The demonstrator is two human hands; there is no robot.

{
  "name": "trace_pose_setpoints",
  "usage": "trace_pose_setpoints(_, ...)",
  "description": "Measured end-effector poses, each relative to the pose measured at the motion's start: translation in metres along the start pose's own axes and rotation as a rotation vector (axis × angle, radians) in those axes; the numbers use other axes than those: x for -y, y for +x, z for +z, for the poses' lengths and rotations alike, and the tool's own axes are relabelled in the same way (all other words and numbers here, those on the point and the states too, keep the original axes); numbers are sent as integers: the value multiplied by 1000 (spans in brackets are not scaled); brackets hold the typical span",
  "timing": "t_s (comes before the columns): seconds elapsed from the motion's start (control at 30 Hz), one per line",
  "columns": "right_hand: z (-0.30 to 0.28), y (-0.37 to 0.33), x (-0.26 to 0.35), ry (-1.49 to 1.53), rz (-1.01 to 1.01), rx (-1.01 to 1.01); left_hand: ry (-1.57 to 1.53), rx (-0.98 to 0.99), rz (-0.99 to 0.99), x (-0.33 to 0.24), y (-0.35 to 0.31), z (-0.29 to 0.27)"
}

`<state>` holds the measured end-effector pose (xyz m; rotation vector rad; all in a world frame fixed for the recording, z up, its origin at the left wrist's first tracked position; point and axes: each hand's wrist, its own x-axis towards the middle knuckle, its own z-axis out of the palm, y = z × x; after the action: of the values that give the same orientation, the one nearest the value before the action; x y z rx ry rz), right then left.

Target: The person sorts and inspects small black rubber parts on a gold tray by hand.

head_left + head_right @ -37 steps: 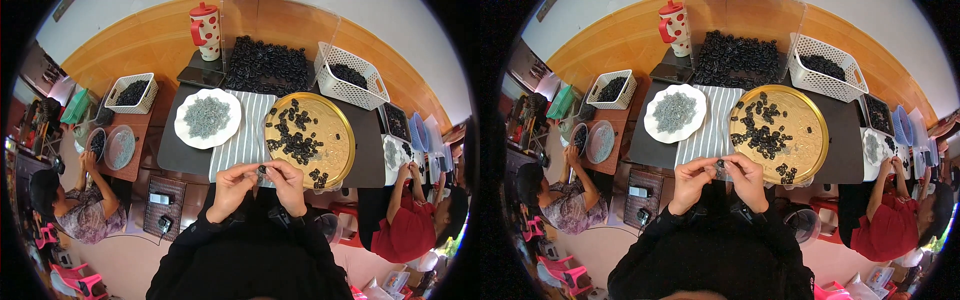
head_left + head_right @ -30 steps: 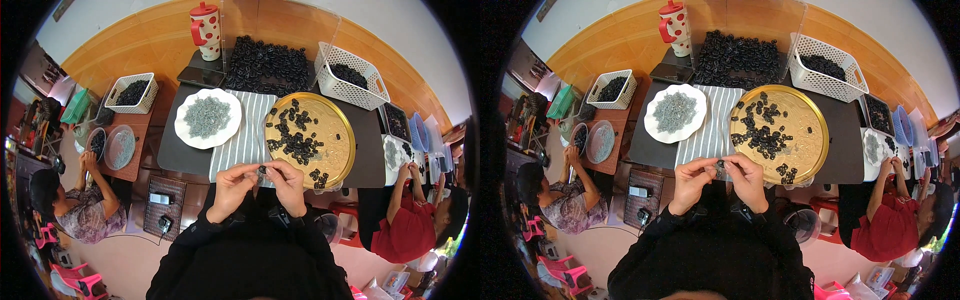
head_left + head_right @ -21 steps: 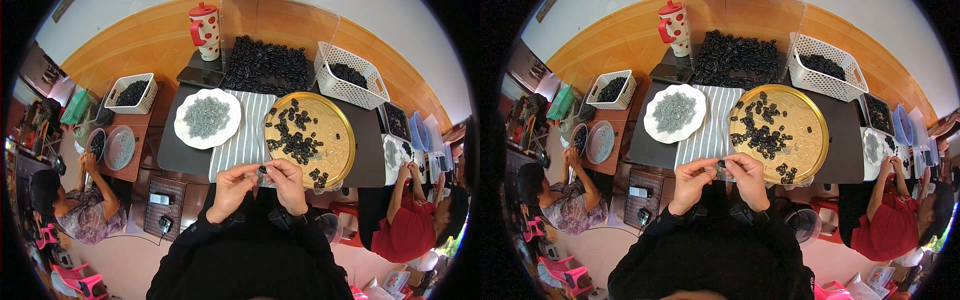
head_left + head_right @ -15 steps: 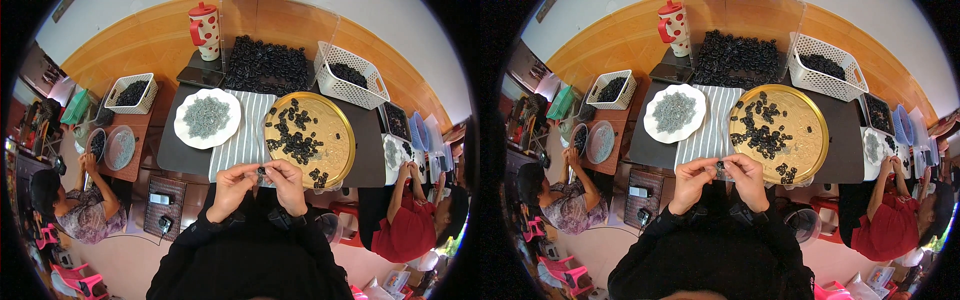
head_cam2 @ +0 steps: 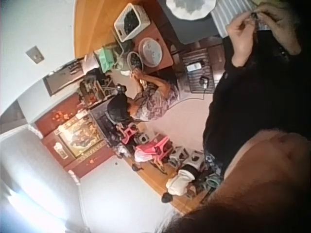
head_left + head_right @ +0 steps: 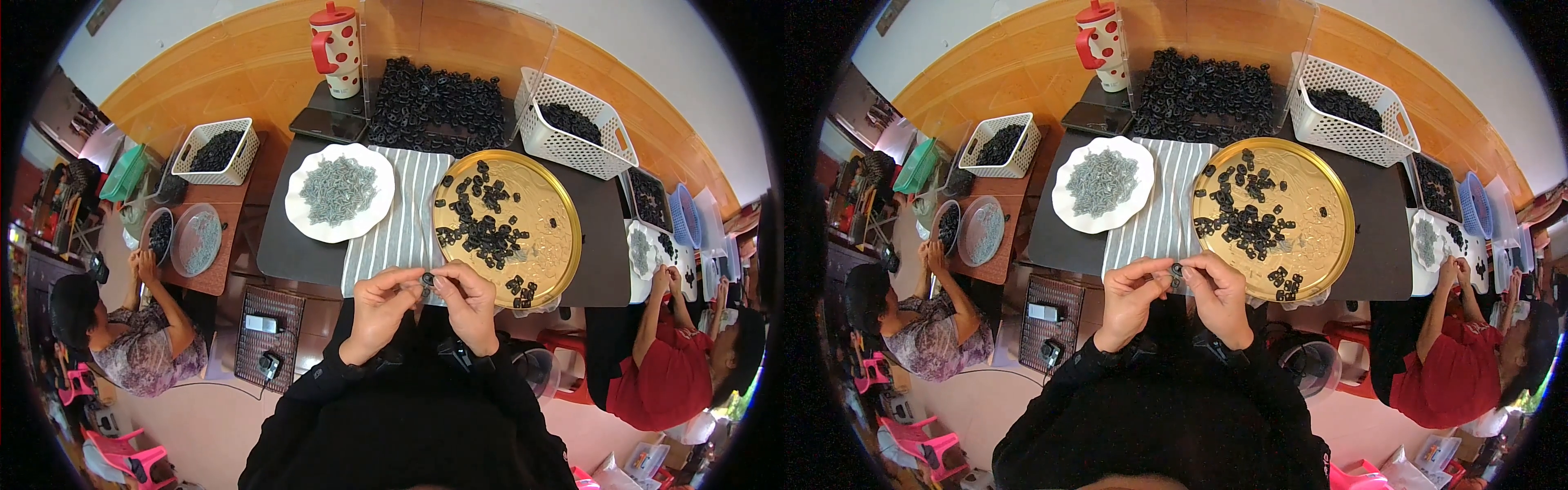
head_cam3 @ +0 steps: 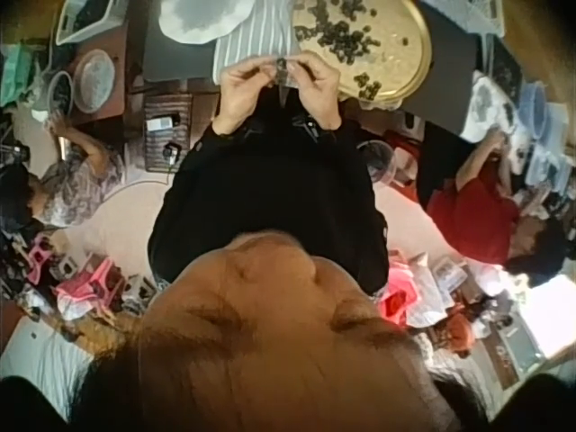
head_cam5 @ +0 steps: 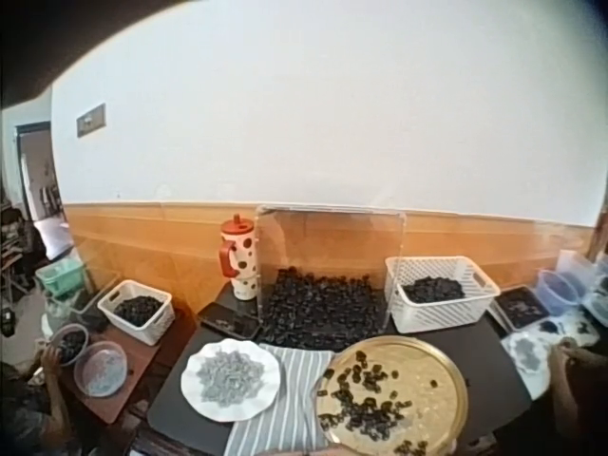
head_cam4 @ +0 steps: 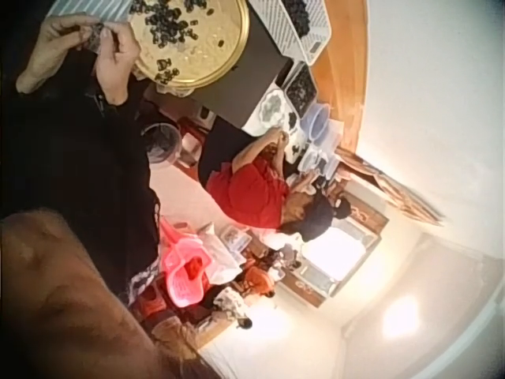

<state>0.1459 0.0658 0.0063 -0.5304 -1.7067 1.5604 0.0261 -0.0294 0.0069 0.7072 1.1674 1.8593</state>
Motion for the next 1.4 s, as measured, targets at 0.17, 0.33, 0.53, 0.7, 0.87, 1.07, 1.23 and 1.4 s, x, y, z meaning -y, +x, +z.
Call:
trace_pose_setpoints(0.17,0,1,1,17,21,2,4,-27,16,1,0,2)
trace_pose_setpoints(0.33,2,2,2,21,-6,-27,-4,-9,10,-2,1,3)
trace_pose_setpoints(0.53,5,2,1,-224,-241,-26,28,-21,13,0,1,1)
trace_pose_setpoints(0.7,3,-1,-2,40,20,-34,-19,-34,-24,1,1,1)
trace_pose_setpoints(0.87,3,-1,-2,-6,-100,-2,-93,-21,-43,1,0,1)
trace_pose_setpoints(1.07,3,-6,-3,-106,-220,-1,-147,-10,-93,0,-1,0)
trace_pose_setpoints(1.23,0,-7,-5,-90,-245,7,-233,85,-137,2,1,-6)
trace_pose_setpoints(1.4,0,-11,-3,21,-216,30,-261,128,-114,6,-1,-9)
